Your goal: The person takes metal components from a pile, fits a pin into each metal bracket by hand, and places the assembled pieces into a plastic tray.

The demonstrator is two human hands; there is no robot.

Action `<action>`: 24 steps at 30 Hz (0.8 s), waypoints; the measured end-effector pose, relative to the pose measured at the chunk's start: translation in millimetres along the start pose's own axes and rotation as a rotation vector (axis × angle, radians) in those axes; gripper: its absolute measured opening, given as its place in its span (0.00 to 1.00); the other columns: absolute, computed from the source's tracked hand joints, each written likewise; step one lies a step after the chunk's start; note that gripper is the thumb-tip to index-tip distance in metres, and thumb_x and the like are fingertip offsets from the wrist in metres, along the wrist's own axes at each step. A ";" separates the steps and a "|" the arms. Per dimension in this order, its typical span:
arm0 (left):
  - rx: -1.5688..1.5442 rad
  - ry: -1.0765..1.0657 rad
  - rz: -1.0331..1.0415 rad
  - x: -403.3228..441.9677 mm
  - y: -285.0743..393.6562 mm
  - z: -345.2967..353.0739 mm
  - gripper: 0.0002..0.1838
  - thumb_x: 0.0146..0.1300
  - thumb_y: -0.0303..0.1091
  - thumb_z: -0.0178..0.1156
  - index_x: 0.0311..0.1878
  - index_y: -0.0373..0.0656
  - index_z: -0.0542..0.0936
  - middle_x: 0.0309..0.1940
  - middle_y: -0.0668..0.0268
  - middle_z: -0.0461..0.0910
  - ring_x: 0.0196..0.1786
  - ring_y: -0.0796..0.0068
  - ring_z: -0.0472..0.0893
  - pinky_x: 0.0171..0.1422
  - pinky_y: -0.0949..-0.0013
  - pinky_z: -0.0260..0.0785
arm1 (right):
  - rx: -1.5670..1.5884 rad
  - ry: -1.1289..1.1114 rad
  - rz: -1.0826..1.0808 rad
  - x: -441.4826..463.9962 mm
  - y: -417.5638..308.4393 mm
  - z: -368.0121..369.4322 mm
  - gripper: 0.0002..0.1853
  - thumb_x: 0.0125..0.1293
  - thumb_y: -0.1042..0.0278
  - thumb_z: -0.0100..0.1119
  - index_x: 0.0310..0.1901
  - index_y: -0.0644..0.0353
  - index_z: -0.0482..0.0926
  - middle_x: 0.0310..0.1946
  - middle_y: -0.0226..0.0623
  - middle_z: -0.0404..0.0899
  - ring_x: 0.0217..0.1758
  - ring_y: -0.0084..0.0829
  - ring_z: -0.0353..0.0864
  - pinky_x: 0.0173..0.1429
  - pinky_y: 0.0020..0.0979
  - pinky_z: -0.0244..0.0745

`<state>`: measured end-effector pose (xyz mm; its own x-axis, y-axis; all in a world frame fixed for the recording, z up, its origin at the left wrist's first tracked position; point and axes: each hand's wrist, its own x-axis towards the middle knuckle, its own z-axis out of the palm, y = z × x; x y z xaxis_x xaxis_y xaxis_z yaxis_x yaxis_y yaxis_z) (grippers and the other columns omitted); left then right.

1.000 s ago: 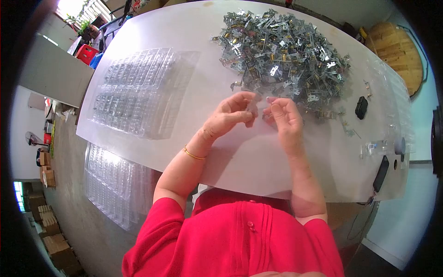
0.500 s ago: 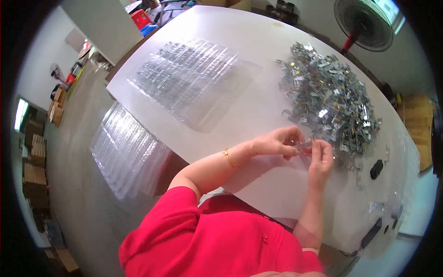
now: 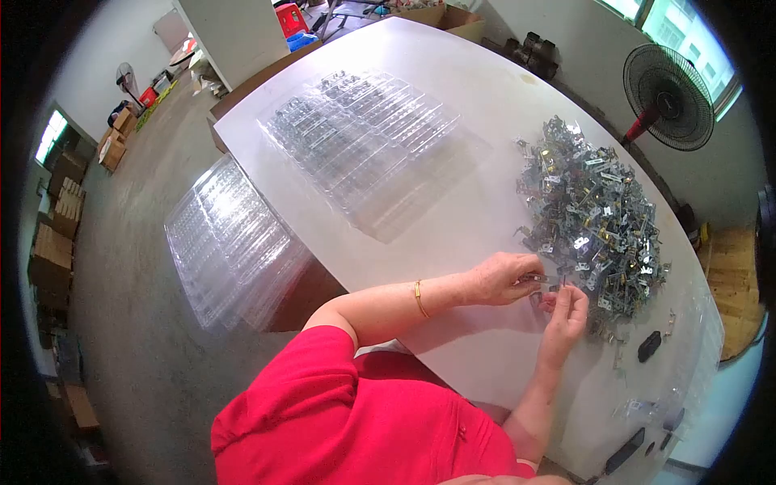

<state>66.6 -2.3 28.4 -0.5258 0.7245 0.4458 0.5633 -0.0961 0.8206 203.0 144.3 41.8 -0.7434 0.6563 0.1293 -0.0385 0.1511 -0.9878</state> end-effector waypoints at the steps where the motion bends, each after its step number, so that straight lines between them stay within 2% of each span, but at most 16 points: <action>1: 0.007 0.004 -0.008 0.7 1.6 -1.6 0.12 0.67 0.30 0.68 0.51 0.39 0.80 0.39 0.54 0.85 0.39 0.58 0.86 0.44 0.58 0.79 | 0.017 0.022 -0.013 -0.5 1.0 1.6 0.10 0.84 0.63 0.55 0.52 0.62 0.77 0.41 0.34 0.84 0.37 0.21 0.80 0.45 0.27 0.79; 5: -0.056 0.137 -0.030 4.9 9.2 -6.9 0.12 0.68 0.29 0.70 0.51 0.39 0.80 0.38 0.56 0.85 0.39 0.64 0.86 0.44 0.62 0.79 | 0.089 0.108 -0.076 -1.3 -8.9 6.3 0.08 0.84 0.66 0.54 0.52 0.63 0.76 0.48 0.41 0.84 0.39 0.21 0.82 0.43 0.25 0.81; 8: -0.080 0.252 -0.014 10.7 19.3 -14.3 0.11 0.68 0.29 0.70 0.51 0.38 0.81 0.37 0.59 0.85 0.38 0.70 0.85 0.44 0.65 0.78 | 0.076 0.048 -0.049 -1.4 -3.5 1.7 0.08 0.84 0.67 0.54 0.52 0.63 0.77 0.47 0.40 0.84 0.39 0.21 0.82 0.42 0.25 0.80; 13: -0.132 0.345 -0.009 23.7 43.7 -60.9 0.10 0.69 0.28 0.70 0.49 0.38 0.82 0.36 0.63 0.85 0.39 0.75 0.84 0.45 0.68 0.78 | 0.084 -0.125 -0.002 -9.6 -2.2 13.8 0.08 0.83 0.66 0.57 0.50 0.62 0.78 0.40 0.33 0.83 0.36 0.20 0.81 0.41 0.24 0.80; 16: 0.113 0.411 0.009 35.1 55.1 -114.3 0.08 0.68 0.29 0.72 0.46 0.38 0.85 0.36 0.64 0.85 0.39 0.77 0.82 0.44 0.69 0.77 | 0.029 -0.247 0.017 -20.9 -2.0 27.6 0.08 0.82 0.66 0.59 0.50 0.61 0.78 0.38 0.29 0.82 0.35 0.19 0.80 0.41 0.24 0.79; 21: 0.371 0.478 -0.111 47.4 35.4 -195.3 0.09 0.66 0.31 0.71 0.45 0.36 0.88 0.39 0.62 0.84 0.41 0.74 0.81 0.49 0.69 0.77 | -0.190 -0.380 -0.015 -31.6 3.7 37.7 0.06 0.80 0.65 0.62 0.46 0.57 0.80 0.33 0.25 0.81 0.34 0.18 0.80 0.39 0.23 0.77; 23: 0.509 0.529 -0.115 51.9 19.1 -230.1 0.09 0.62 0.32 0.70 0.41 0.38 0.90 0.36 0.52 0.86 0.39 0.60 0.86 0.47 0.62 0.79 | -0.298 -0.399 -0.175 -32.5 -2.6 40.9 0.05 0.78 0.68 0.64 0.44 0.59 0.81 0.32 0.30 0.81 0.32 0.23 0.81 0.38 0.28 0.77; 24: 0.589 0.541 -0.158 51.8 12.3 -247.8 0.09 0.62 0.33 0.70 0.41 0.39 0.91 0.37 0.52 0.87 0.39 0.59 0.87 0.48 0.61 0.79 | -0.337 -0.416 -0.225 -32.1 -1.6 41.1 0.05 0.76 0.69 0.65 0.44 0.59 0.80 0.32 0.33 0.81 0.32 0.27 0.82 0.37 0.30 0.77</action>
<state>-111.6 -135.1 150.2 -0.7772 0.2550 0.5753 0.6205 0.4634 0.6327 199.5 92.6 35.6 -0.9441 0.2455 0.2201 -0.0614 0.5248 -0.8490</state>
